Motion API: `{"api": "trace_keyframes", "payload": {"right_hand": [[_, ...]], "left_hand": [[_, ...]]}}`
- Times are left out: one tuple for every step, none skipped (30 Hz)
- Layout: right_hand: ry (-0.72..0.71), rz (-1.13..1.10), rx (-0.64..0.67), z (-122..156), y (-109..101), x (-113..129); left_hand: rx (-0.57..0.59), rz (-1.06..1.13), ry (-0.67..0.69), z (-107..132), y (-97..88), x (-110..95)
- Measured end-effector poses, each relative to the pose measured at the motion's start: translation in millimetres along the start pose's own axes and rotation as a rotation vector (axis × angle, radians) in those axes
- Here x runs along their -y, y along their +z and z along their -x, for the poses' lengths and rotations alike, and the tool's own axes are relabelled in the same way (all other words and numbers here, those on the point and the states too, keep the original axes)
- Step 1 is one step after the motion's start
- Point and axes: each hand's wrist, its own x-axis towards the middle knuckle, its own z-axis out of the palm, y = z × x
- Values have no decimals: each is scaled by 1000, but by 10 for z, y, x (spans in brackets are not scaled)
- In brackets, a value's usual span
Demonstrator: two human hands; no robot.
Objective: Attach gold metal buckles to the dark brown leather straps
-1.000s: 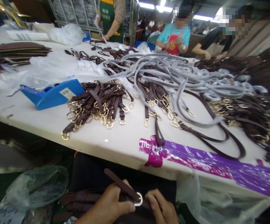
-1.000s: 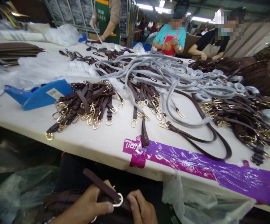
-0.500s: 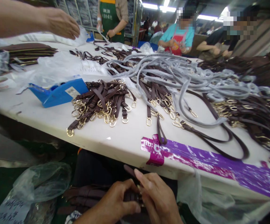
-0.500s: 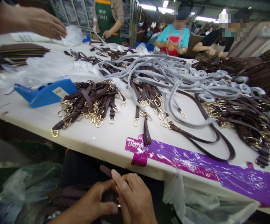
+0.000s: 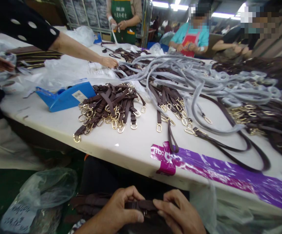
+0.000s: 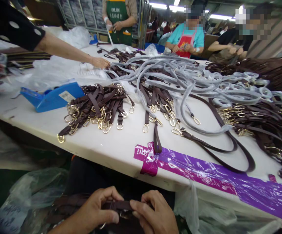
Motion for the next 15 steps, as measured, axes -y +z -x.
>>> {"api": "trace_keyframes", "payload": {"right_hand": [[-13, -14, -6, -1, 9, -20], [-35, -24, -26, -4, 21, -42], [-65, -27, -58, -8, 34, -63], [-94, -21, -86, -15, 43, -80], [-120, -10, -108, -22, 46, -92], [-140, 3, -123, -32, 40, -97], [-146, 20, -117, -42, 25, -95], [-143, 41, -99, -53, 4, -86], [-149, 62, -85, -64, -21, -73], [-159, 83, -74, -75, -46, -58], [-173, 101, -69, -85, -68, -43], [-180, 114, -58, -93, -84, -29], [-185, 113, -52, -99, -92, -17], [-186, 92, -52, -101, -93, -7], [-171, 60, -47, -101, -87, 2]], "left_hand": [[-2, -8, 5, 6, -3, -2], [-10, -17, 7, 12, -4, -5], [-21, -23, 6, 17, -5, -6], [-25, -30, 3, 21, -4, -5], [-30, -33, 1, 24, -3, -2], [-32, -34, -1, 26, 0, 3], [-33, -33, -4, 27, 4, 8], [-35, -30, -9, 29, 7, 11], [-35, -34, -13, 31, 11, 10], [-37, -51, -12, 34, 14, 3], [-39, -82, -5, 40, 17, -12], [-35, -129, 4, 48, 21, -34], [-34, -184, 15, 58, 24, -63], [-37, -245, 21, 69, 29, -96], [-40, -307, 24, 79, 35, -129]]}}
